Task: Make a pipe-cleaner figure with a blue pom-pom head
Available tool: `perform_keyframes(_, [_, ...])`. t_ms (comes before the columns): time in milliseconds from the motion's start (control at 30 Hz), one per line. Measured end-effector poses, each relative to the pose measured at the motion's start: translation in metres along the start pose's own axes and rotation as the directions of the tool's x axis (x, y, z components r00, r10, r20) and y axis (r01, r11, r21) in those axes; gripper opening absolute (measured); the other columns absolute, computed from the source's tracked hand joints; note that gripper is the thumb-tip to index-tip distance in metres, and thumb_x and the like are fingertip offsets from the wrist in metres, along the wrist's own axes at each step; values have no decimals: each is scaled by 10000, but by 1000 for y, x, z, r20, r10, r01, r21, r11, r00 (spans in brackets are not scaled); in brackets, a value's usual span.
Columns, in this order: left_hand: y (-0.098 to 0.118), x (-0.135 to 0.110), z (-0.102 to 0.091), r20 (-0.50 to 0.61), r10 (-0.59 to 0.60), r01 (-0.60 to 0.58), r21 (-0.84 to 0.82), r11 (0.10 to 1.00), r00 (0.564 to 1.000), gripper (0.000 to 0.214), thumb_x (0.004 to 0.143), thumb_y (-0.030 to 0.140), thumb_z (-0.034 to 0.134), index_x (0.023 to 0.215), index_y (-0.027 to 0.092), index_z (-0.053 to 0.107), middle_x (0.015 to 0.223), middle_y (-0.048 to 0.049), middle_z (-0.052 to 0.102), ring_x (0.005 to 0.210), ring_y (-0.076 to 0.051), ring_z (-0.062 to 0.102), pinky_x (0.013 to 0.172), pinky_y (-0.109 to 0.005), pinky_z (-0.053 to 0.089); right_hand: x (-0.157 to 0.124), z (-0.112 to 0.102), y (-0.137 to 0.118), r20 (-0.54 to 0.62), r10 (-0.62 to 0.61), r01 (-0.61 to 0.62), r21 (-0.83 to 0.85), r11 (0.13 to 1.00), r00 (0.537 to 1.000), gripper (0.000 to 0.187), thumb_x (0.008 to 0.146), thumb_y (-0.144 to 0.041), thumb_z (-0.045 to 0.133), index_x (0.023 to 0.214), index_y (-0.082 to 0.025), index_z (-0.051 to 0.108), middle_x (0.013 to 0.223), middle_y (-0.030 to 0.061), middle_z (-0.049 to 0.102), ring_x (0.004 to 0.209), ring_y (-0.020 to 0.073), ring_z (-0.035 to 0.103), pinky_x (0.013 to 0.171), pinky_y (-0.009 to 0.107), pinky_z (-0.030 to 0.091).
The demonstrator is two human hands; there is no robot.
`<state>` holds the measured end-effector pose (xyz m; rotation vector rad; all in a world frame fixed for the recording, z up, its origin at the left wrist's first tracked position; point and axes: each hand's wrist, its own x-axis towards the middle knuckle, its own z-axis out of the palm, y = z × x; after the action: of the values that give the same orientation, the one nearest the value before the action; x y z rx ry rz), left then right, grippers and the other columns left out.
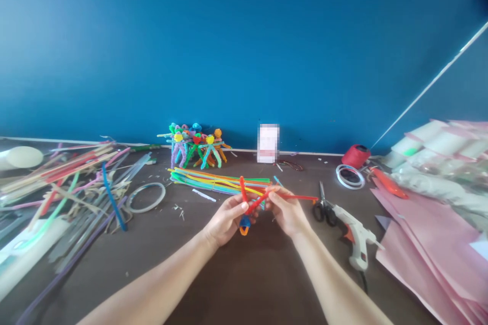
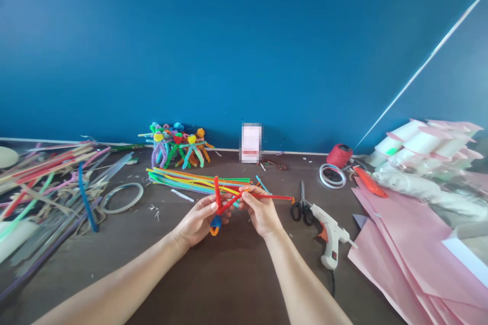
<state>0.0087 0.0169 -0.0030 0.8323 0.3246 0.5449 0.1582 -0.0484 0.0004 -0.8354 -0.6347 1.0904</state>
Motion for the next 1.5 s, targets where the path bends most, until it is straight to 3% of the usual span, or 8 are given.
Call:
perform_keyframes(267, [0, 6, -1, -171, -56, 58, 7, 998, 984, 286, 643, 261, 673, 893, 126, 637, 726, -55, 638, 609, -127, 576, 549, -231, 459, -3, 4, 4, -16, -21, 19, -119, 993, 1000, 133, 642, -243, 700, 754, -178, 667, 603, -21, 603, 505, 70, 529, 504, 194, 427])
perform_keyframes(433, [8, 8, 0, -338, 331, -268, 220, 938, 881, 358, 745, 334, 555, 1078, 209, 523, 1003, -65, 589, 915, -173, 555, 734, -274, 447, -3, 4, -4, -35, -30, 28, -77, 997, 999, 125, 615, -251, 715, 708, -181, 668, 615, -17, 606, 503, 78, 535, 506, 211, 435])
perform_keyframes(500, [10, 3, 5, -299, 573, -372, 522, 768, 763, 349, 738, 287, 571, 1075, 215, 516, 1087, -66, 549, 1009, -181, 505, 818, -282, 404, -2, 5, -5, -37, -25, 22, -72, 997, 999, 124, 611, -258, 716, 695, -179, 669, 599, -17, 598, 502, 79, 532, 503, 209, 435])
perform_keyframes(567, [11, -5, 13, -61, 683, -395, 777, 491, 728, 243, 746, 248, 556, 983, 195, 568, 1017, -72, 577, 978, -192, 513, 858, -312, 369, -3, 6, -3, -32, -15, 12, -84, 996, 999, 126, 611, -261, 714, 696, -177, 673, 601, -14, 599, 509, 79, 529, 504, 206, 436])
perform_keyframes(733, [4, -12, 23, 211, 571, -346, 928, 138, 794, 314, 765, 222, 513, 1076, 208, 553, 994, -88, 615, 934, -230, 527, 873, -369, 313, -8, 14, 3, 45, -18, 26, -178, 984, 999, 102, 657, -259, 675, 736, -195, 671, 680, -1, 620, 585, 104, 544, 561, 232, 450])
perform_keyframes(967, [5, -3, 16, 79, 481, -263, 907, 328, 873, 177, 758, 290, 524, 788, 198, 673, 668, -44, 642, 625, -175, 536, 690, -281, 365, -14, 21, 2, 111, -227, 248, -591, 768, 968, 143, 747, -267, 575, 859, -211, 643, 699, 6, 587, 567, 115, 505, 540, 241, 433])
perform_keyframes(1200, [4, 2, 13, -169, 352, -125, 727, 675, 921, 262, 723, 372, 553, 785, 140, 657, 609, -16, 588, 577, -132, 503, 560, -214, 380, -17, 21, 2, 145, -359, 357, -676, 644, 922, 186, 772, -213, 534, 956, -213, 503, 770, 15, 553, 684, 142, 549, 619, 259, 455])
perform_keyframes(1500, [7, 4, 9, -136, 357, -116, 790, 602, 924, 227, 727, 353, 542, 712, 148, 639, 550, 2, 541, 515, -110, 448, 515, -208, 344, -20, 18, -6, 422, -422, 546, -805, 232, 802, 168, 815, -166, 454, 908, -235, 576, 851, 58, 569, 800, 171, 550, 736, 312, 453])
